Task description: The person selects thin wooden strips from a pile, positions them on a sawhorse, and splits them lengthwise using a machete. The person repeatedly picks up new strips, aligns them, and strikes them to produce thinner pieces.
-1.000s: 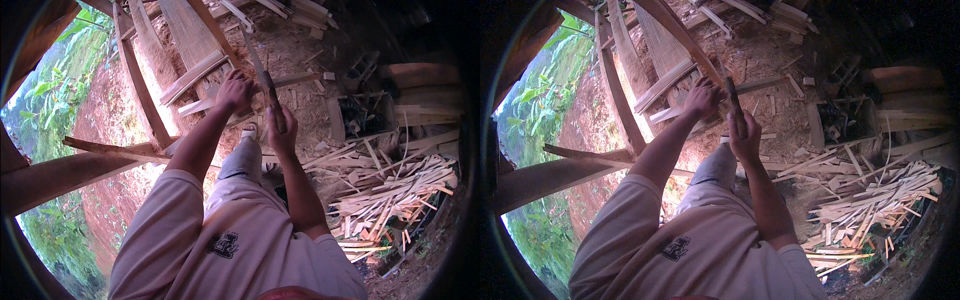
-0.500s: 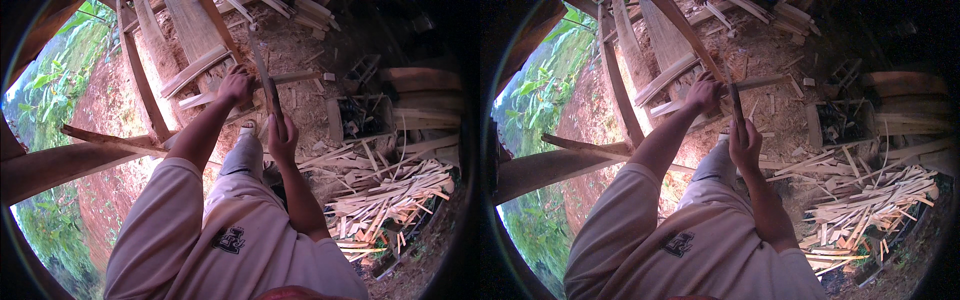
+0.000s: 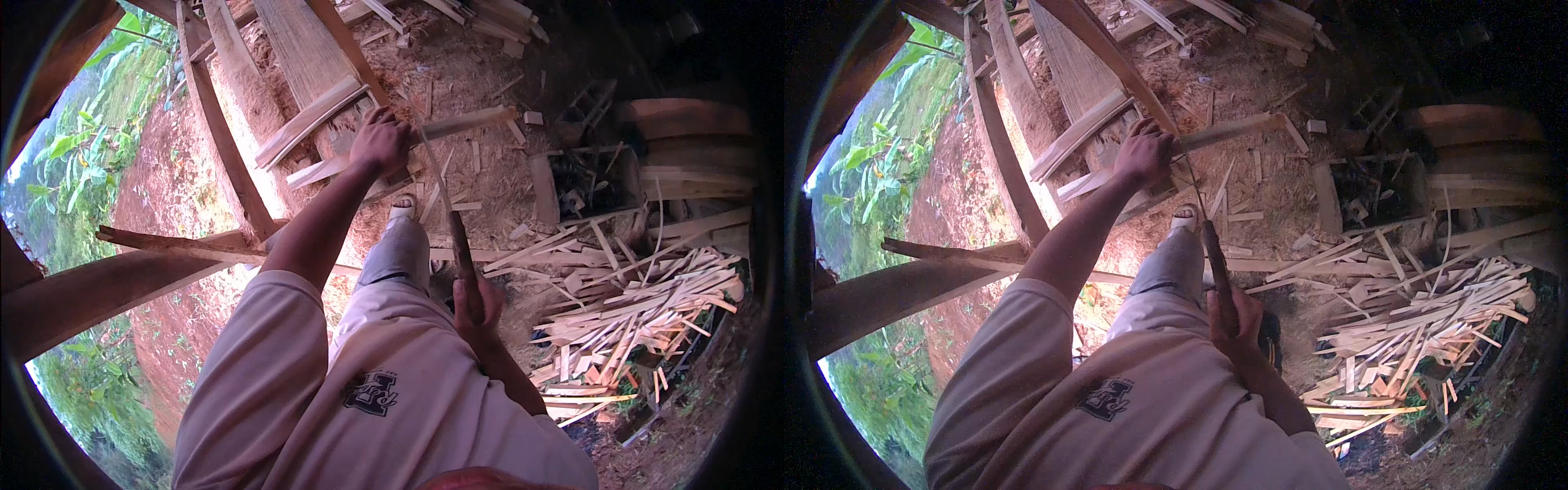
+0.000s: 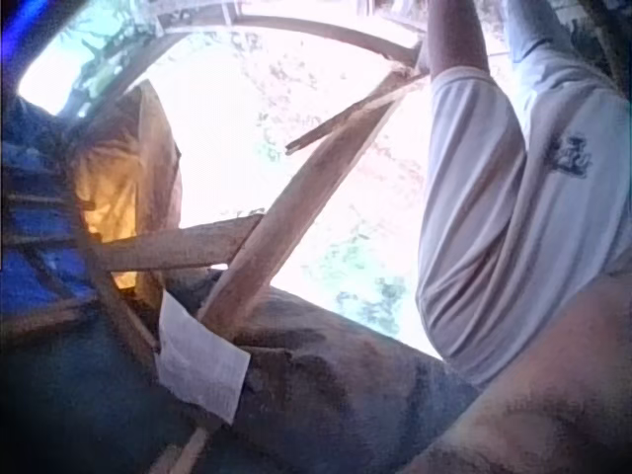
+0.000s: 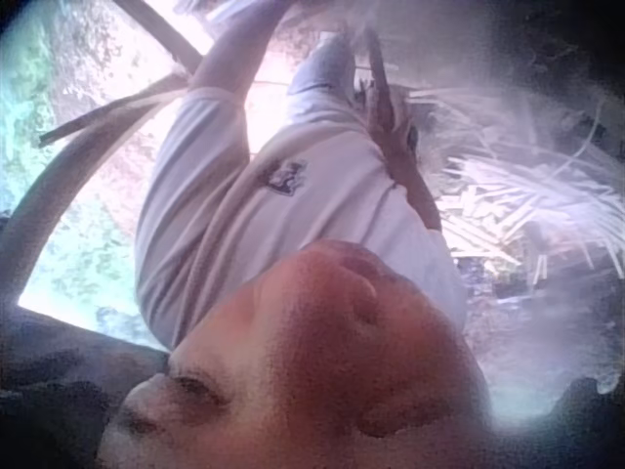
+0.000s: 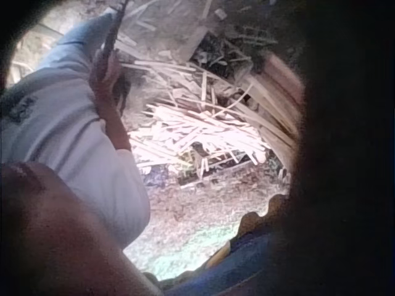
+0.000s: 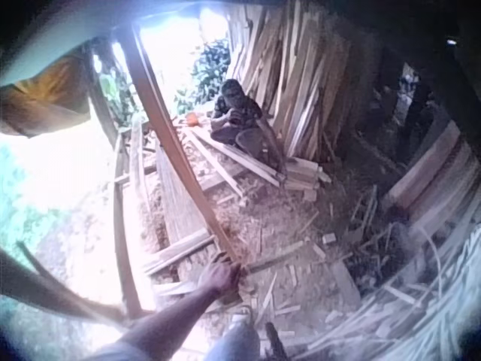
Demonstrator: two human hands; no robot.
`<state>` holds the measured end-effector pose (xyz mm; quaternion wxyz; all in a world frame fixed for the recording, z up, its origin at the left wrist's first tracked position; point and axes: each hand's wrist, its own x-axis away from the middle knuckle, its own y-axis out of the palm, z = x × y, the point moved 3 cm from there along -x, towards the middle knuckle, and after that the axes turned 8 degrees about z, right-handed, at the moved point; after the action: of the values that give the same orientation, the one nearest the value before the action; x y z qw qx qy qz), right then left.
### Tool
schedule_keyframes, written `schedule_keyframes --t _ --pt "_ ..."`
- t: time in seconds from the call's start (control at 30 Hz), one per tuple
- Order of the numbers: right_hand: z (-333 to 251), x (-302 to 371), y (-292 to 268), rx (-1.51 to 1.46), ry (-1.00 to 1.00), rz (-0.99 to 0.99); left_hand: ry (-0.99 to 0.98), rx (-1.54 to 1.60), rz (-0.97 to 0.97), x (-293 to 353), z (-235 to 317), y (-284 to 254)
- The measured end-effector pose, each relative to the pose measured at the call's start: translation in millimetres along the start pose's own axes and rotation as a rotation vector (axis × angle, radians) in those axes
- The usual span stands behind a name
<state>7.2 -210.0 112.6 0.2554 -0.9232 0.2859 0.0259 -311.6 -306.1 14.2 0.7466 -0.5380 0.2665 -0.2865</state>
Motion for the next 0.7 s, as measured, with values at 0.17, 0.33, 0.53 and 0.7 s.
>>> schedule_keyframes --t 0.17,0.33,0.53,0.7 --pt "4.0 -1.3 3.6 -0.042 0.069 -0.070 0.004 0.018 0.030 0.6 -0.9 1.6" --pt "8.5 -19.0 -13.9 -0.034 0.223 -0.100 0.000 0.004 0.017 1.6 -2.6 3.2" --pt "22.4 -65.5 28.5 -0.120 0.038 0.043 0.035 0.011 0.044 1.5 -0.7 0.5" --pt "20.4 -110.0 72.2 -0.324 0.147 -0.001 0.018 0.020 -0.005 -0.4 0.5 -1.1"
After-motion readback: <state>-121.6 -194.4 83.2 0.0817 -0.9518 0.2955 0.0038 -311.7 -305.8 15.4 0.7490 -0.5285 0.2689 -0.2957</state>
